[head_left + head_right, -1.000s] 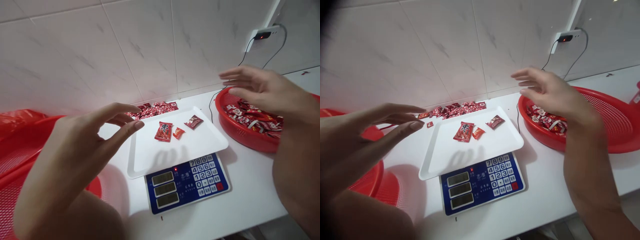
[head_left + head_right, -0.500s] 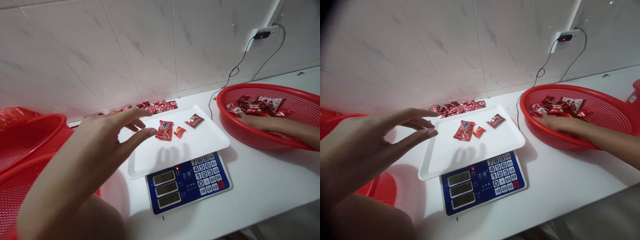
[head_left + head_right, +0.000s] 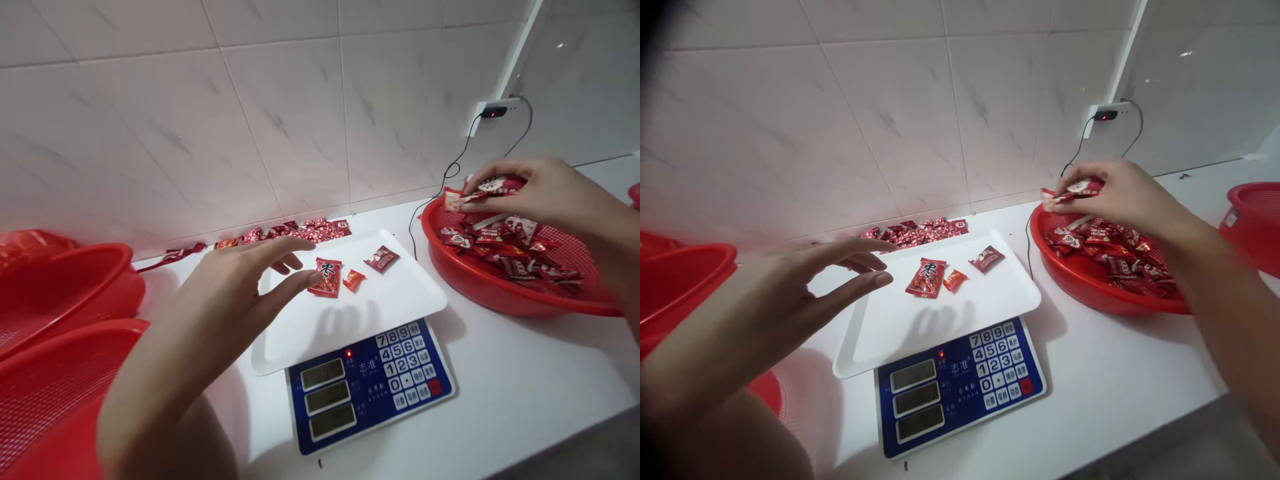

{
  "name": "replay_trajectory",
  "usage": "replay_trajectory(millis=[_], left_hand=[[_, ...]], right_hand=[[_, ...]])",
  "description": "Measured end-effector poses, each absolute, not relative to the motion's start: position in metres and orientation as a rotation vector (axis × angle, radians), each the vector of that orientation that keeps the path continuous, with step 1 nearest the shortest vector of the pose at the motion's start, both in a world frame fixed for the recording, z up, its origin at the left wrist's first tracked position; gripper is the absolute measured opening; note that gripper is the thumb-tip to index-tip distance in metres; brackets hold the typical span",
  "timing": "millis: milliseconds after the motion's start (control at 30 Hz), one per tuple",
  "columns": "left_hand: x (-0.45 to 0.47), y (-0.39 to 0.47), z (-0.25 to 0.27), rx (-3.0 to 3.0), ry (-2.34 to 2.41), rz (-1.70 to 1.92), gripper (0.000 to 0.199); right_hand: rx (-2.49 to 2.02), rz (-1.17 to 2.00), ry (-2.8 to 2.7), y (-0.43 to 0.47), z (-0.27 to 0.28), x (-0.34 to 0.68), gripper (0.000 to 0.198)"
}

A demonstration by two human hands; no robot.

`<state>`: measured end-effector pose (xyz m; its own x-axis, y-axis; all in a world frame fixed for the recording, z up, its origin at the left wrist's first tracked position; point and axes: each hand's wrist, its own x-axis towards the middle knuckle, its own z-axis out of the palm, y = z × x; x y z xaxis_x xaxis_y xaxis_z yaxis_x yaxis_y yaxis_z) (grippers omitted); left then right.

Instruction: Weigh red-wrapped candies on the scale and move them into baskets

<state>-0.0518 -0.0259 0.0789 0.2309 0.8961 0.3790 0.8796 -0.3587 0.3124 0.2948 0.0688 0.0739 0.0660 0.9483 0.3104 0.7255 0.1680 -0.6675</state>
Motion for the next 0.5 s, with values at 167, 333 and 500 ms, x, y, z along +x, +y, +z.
replay_trajectory(millis=[167,333,500], left_hand=[[-0.024,-0.006,0.066,2.005,1.374,1.040,0.045],[-0.018,0.011,0.052,1.921,1.330,0.995,0.036],[-0.047,0.017,0.054,2.172,1.680,0.761,0.021]], right_hand=[[-0.786,1.222,-1.720,0.049,0.062,0.217,0.032],[-0.644,1.522,-1.760,0.057,0.039,0.178,0.034],[-0.807,1.377,-1.838,0.074,0.034,0.194,0.037]])
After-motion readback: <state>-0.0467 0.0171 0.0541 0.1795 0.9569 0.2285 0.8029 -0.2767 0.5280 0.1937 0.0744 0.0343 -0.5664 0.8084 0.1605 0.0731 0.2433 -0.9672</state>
